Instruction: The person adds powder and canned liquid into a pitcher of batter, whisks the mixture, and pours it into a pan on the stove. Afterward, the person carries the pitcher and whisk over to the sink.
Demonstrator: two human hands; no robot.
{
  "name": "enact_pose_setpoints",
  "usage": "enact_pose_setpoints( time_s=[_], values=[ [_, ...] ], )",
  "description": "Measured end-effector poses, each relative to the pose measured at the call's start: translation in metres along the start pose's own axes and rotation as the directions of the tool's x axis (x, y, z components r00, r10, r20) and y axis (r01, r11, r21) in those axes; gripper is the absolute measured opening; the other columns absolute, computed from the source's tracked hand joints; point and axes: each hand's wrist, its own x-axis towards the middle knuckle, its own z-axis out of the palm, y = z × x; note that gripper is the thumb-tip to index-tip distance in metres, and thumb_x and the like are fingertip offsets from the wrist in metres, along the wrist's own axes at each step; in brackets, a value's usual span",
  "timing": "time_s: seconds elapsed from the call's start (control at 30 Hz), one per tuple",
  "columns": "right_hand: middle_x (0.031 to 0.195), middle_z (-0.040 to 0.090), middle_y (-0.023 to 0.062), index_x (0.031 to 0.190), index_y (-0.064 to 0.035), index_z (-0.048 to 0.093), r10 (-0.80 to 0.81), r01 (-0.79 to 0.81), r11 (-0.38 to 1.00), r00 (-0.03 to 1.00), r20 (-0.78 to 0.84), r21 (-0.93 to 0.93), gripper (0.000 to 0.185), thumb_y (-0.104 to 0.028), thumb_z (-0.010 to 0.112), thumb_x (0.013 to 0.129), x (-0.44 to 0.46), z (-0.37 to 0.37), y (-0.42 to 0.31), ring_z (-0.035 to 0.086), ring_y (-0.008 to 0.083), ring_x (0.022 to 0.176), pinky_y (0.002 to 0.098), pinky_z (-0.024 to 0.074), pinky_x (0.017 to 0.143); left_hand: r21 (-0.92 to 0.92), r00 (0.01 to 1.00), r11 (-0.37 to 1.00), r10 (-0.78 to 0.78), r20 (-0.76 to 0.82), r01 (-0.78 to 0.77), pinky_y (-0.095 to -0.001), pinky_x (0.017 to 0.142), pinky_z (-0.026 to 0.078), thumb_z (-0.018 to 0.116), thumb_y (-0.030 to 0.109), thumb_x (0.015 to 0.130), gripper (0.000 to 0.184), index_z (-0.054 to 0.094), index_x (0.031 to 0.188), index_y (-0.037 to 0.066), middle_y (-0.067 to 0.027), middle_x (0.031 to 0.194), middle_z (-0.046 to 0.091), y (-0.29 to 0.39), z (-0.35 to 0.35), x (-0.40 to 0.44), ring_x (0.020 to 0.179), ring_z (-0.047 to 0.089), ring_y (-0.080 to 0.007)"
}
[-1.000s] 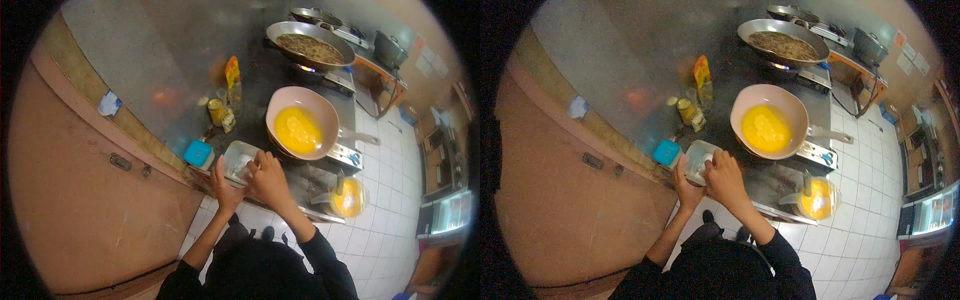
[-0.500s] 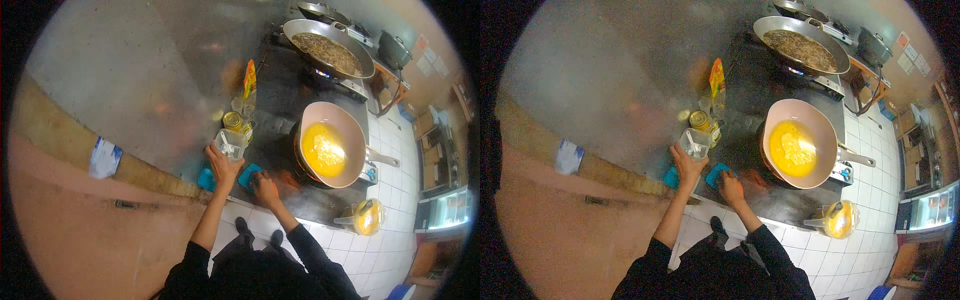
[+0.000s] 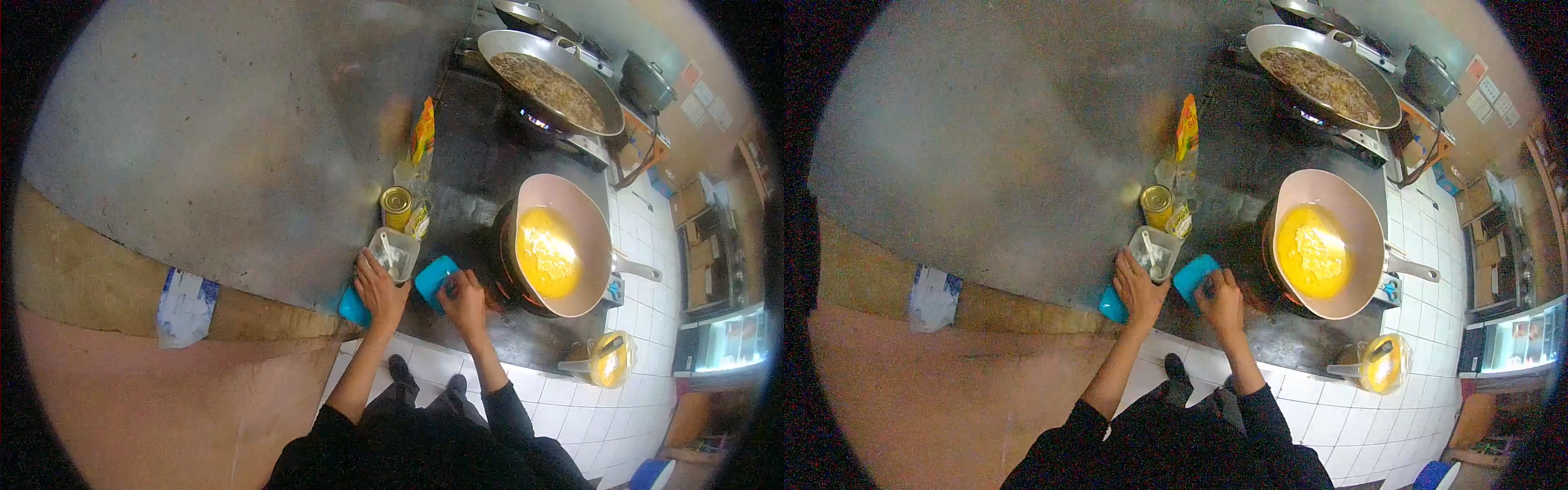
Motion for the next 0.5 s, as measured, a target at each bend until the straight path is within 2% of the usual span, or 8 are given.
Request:
enact_pose_setpoints(
  time_s=[0.03, 0.07, 0.13, 0.17, 0.23, 0.27, 0.33, 0.5],
  values=[
    [0.108, 0.058, 0.0227, 0.103, -0.003, 0.058, 0.098, -0.099, 0.995, 0.98, 0.174, -0.001, 0.035, -0.017, 0.07, 0.074, 0.01, -0.011, -0.011, 0.061, 0.041, 0.09, 0.0472, 0.0517, 0.073, 0.02, 1.0, 1.0, -0.002, -0.004, 0.002, -0.0459, 0.104, 0.031, 0.082, 0.043, 0.063, 0.112, 0.021, 0.142, -0.007, -0.0223, 0.139, 0.034, 0.0, 0.001, 0.0, 0.126, 0.038, -0.0374],
    [0.108, 0.058, 0.0227, 0.103, -0.003, 0.058, 0.098, -0.099, 0.995, 0.98, 0.173, -0.003, 0.035, -0.017, 0.07, 0.074, 0.02, -0.008, -0.012, 0.061, 0.041, 0.09, 0.0472, 0.0517, 0.073, 0.04, 1.0, 0.999, -0.002, -0.007, 0.002, -0.0456, 0.104, 0.031, 0.082, 0.042, 0.064, 0.112, 0.02, 0.143, -0.007, -0.0218, 0.138, 0.034, 0.001, 0.001, 0.0, 0.127, 0.037, -0.0378],
    [0.111, 0.058, 0.0228, 0.104, -0.0018, 0.058, -0.058, 0.055, 0.998, 0.994, 0.089, 0.035, 0.036, -0.018, 0.07, 0.074, 0.035, 0.006, -0.018, 0.062, 0.0394, 0.093, 0.0458, 0.0524, 0.076, 0.035, 1.0, 0.999, 0.017, -0.001, -0.017, -0.0474, 0.104, 0.029, 0.083, 0.041, 0.063, 0.111, 0.02, 0.143, -0.005, -0.0223, 0.138, 0.033, -0.003, -0.006, -0.004, 0.127, 0.035, -0.0389],
    [0.111, 0.058, 0.0228, 0.104, -0.0018, 0.058, -0.055, 0.052, 0.998, 0.994, 0.09, 0.032, 0.036, -0.018, 0.07, 0.074, 0.043, 0.01, -0.025, 0.062, 0.0394, 0.093, 0.0458, 0.0524, 0.076, -0.012, 0.999, 1.0, 0.025, 0.038, -0.025, -0.0489, 0.104, 0.028, 0.083, 0.039, 0.063, 0.11, 0.021, 0.142, -0.005, -0.0225, 0.138, 0.033, -0.004, -0.02, -0.008, 0.126, 0.034, -0.0389],
    [0.117, 0.056, 0.0238, 0.106, -0.0003, 0.058, -0.203, 0.194, 0.978, 0.963, 0.175, 0.072, 0.036, -0.017, 0.068, 0.075, 0.057, 0.021, -0.042, 0.061, 0.0396, 0.096, 0.0454, 0.0525, 0.079, -0.087, 0.996, 0.995, 0.063, 0.065, -0.058, -0.0522, 0.104, 0.026, 0.083, 0.037, 0.063, 0.105, 0.026, 0.141, -0.003, -0.0231, 0.138, 0.031, -0.012, -0.043, -0.02, 0.126, 0.033, -0.0389],
    [0.117, 0.056, 0.0238, 0.106, -0.0003, 0.058, -0.201, 0.191, 0.979, 0.964, 0.176, 0.071, 0.036, -0.017, 0.068, 0.075, 0.062, 0.031, -0.048, 0.061, 0.0396, 0.096, 0.0454, 0.0525, 0.079, -0.088, 0.996, 0.995, 0.063, 0.068, -0.057, -0.0522, 0.104, 0.026, 0.083, 0.037, 0.063, 0.105, 0.026, 0.141, -0.003, -0.0231, 0.138, 0.031, -0.023, -0.044, -0.031, 0.126, 0.033, -0.0389],
    [0.113, 0.056, 0.0229, 0.103, 0.0023, 0.058, -0.34, 0.355, 0.934, 0.914, 0.223, -0.032, 0.033, -0.015, 0.066, 0.075, 0.068, 0.054, -0.053, 0.061, 0.04, 0.094, 0.0458, 0.0529, 0.078, -0.062, 0.993, 0.993, 0.105, 0.054, -0.102, -0.0551, 0.103, 0.026, 0.082, 0.044, 0.063, 0.103, 0.028, 0.14, 0.001, -0.0235, 0.137, 0.031, -0.043, -0.044, -0.054, 0.125, 0.032, -0.0419],
    [0.103, 0.056, 0.0211, 0.097, 0.0041, 0.056, -0.324, 0.354, 0.935, 0.892, 0.316, -0.04, 0.029, -0.012, 0.063, 0.074, 0.071, 0.081, -0.055, 0.062, 0.0392, 0.09, 0.0458, 0.0536, 0.075, -0.101, 0.989, 0.984, 0.151, 0.005, -0.15, -0.0571, 0.105, 0.023, 0.075, 0.045, 0.072, 0.093, 0.029, 0.14, 0.0, -0.0248, 0.139, 0.028, -0.062, -0.023, -0.081, 0.128, 0.029, -0.0437]
  ],
)
